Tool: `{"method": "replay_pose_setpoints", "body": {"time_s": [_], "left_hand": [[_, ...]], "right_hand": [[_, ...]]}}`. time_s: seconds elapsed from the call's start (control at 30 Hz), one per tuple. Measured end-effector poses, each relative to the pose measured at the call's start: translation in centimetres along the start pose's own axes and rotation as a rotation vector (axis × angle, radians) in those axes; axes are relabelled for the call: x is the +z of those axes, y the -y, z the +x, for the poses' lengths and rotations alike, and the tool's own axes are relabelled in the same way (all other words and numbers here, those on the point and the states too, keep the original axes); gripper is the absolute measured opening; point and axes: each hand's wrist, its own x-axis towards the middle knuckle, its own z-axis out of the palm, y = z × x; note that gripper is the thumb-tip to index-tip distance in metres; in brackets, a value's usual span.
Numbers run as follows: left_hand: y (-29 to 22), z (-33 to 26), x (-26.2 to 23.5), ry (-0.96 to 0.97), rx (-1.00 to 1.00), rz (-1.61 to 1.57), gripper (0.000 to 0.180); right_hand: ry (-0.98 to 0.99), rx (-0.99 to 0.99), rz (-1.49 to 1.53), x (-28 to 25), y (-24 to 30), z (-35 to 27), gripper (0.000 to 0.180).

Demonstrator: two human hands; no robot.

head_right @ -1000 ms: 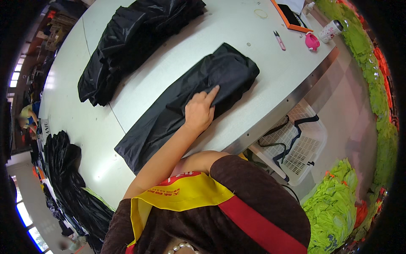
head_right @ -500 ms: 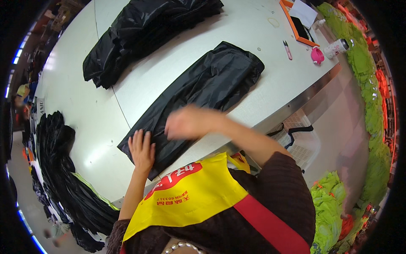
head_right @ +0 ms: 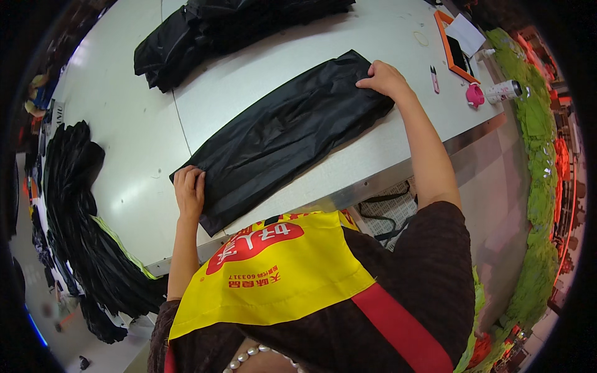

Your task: The person repeatedly picks up black trousers from a pile, unfolds them, and folds them into a compact rectangle on a white table. The folded trousers are stacked in a neat pile as the process continues.

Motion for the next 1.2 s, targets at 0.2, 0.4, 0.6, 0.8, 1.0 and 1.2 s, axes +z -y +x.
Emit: {"method": "replay_pose_setpoints", "body": {"time_s": [0.2, 0.4, 0.6, 0.8, 1.0, 1.2], "left_hand": [[0.7, -0.7, 1.4, -0.039, -0.056, -0.024, 0.007], [2.5, -2.1, 3.7, -0.07, -0.145, -0.047, 0.008], [0.2, -1.1, 2.0, 0.018, 0.036, 0.066, 0.028], [-0.4, -1.8, 1.7, 0.067, 0.119, 0.216, 0.068], [0.7, -0.9, 0.9, 0.174, -0.009, -0.082, 0.046], [0.5, 1.0, -1.0, 0.352, -0.043, -0.204, 0.025]], "right_hand": [[0.124, -0.202, 0.55, -2.3, -0.5, -1.0, 0.033], [-0.062, -0.498, 0.568, -2.5, -1.3, -4.0, 0.03], [0.117, -0.028, 0.365, -2.1, -2.1, -5.2, 0.049], [0.092, -0.384, 0.913, -3.4, -1.1, -6.8, 0.052], [0.109, -0.392, 0.958, -3.8, -2.9, -6.4, 0.057], [0.047, -0.376, 0.537, -3.8, -1.4, -2.4, 0.056]]}}
